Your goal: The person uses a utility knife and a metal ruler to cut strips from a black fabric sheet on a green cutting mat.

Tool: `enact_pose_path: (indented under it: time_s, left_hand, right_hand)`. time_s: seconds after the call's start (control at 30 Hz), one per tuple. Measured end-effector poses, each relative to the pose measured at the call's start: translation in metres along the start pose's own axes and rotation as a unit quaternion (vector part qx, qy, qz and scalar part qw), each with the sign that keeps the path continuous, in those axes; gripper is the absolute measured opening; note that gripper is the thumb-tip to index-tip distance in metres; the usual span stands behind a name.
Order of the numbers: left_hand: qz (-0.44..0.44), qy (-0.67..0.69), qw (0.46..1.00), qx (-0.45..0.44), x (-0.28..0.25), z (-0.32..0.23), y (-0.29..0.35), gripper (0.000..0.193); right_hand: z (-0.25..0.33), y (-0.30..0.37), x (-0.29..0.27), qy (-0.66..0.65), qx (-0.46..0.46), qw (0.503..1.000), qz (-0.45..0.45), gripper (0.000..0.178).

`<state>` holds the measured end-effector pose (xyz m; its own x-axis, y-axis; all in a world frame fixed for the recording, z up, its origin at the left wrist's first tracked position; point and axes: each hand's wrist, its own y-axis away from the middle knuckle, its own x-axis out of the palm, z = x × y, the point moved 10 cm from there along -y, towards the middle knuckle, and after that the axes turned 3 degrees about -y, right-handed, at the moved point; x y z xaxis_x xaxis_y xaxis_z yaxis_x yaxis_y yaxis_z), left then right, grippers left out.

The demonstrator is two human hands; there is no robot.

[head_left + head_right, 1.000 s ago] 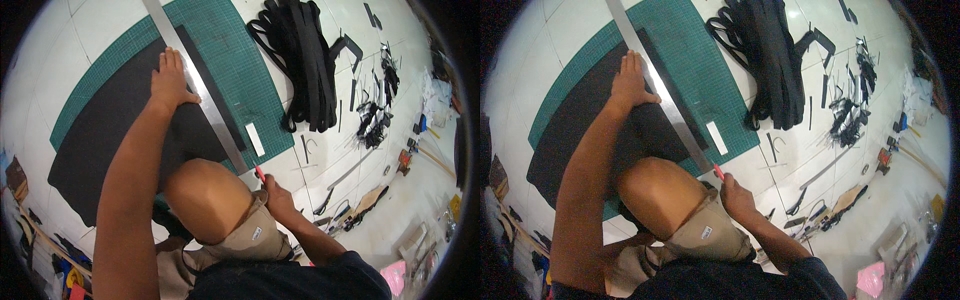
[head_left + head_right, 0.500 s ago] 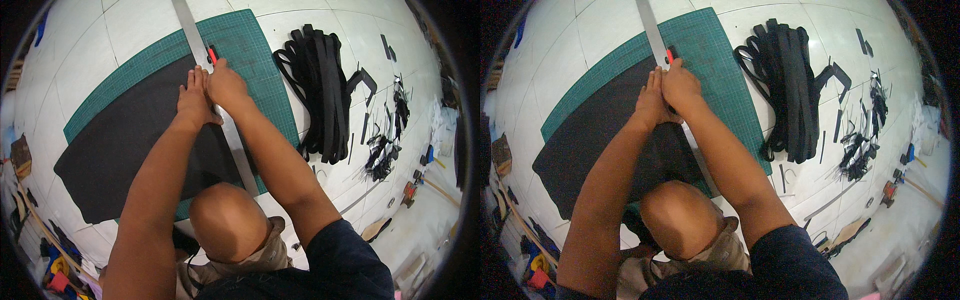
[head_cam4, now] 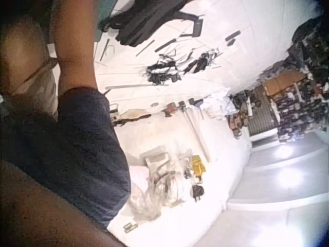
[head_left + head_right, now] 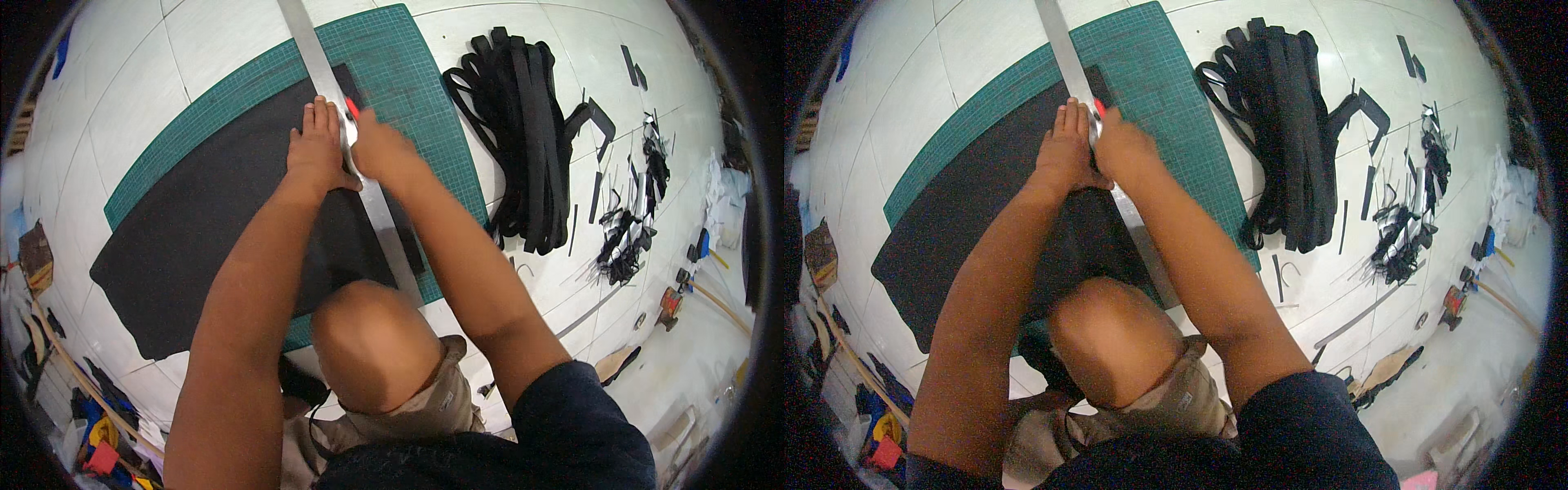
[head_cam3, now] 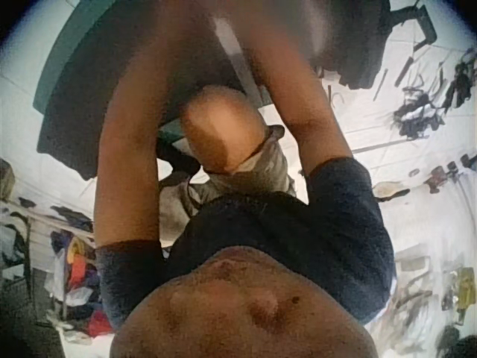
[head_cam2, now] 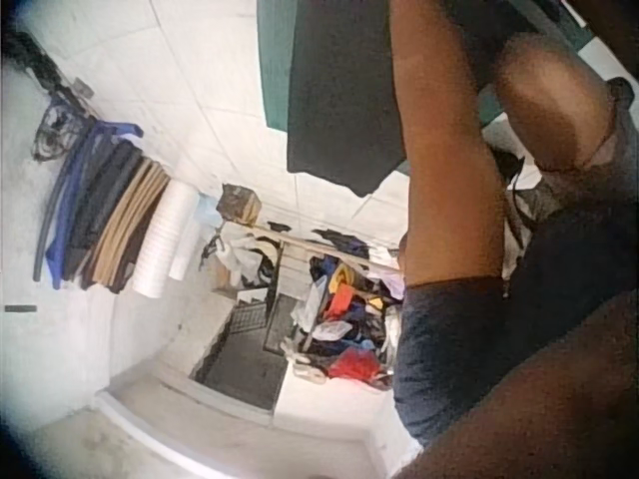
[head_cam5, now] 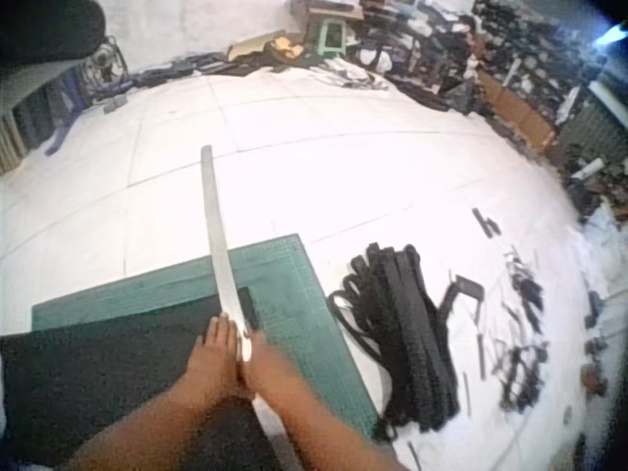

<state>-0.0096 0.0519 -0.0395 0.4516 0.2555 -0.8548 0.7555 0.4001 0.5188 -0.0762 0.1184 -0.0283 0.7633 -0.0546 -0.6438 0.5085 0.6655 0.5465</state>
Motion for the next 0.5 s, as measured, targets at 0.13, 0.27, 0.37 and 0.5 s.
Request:
enact_pose_path:
  time_s: [0.13, 0.27, 0.37, 0.5]
  left_hand:
    - [0.011, -0.008, 1.0, -0.007, -0.001, 0.0, 0.001, 0.15]
    - [-0.024, 0.027, 0.999, 0.006, -0.007, -0.007, 0.002, 0.146]
    - [-0.011, 0.018, 1.0, 0.002, -0.001, -0.005, -0.001, 0.15]
    - [-0.034, 0.024, 0.999, 0.012, 0.001, -0.002, 0.0, 0.148]
  right_hand:
    - [-0.069, 0.106, 0.053, 0.001, 0.043, 0.997, 0.065, 0.032]
    - [-0.134, 0.224, 0.091, -0.012, 0.105, 0.989, 0.105, 0.026]
    - [-0.166, 0.299, 0.104, -0.011, 0.143, 0.978, 0.154, 0.027]
    - [-0.173, 0.341, 0.094, -0.063, 0.2, 0.954, 0.215, 0.027]
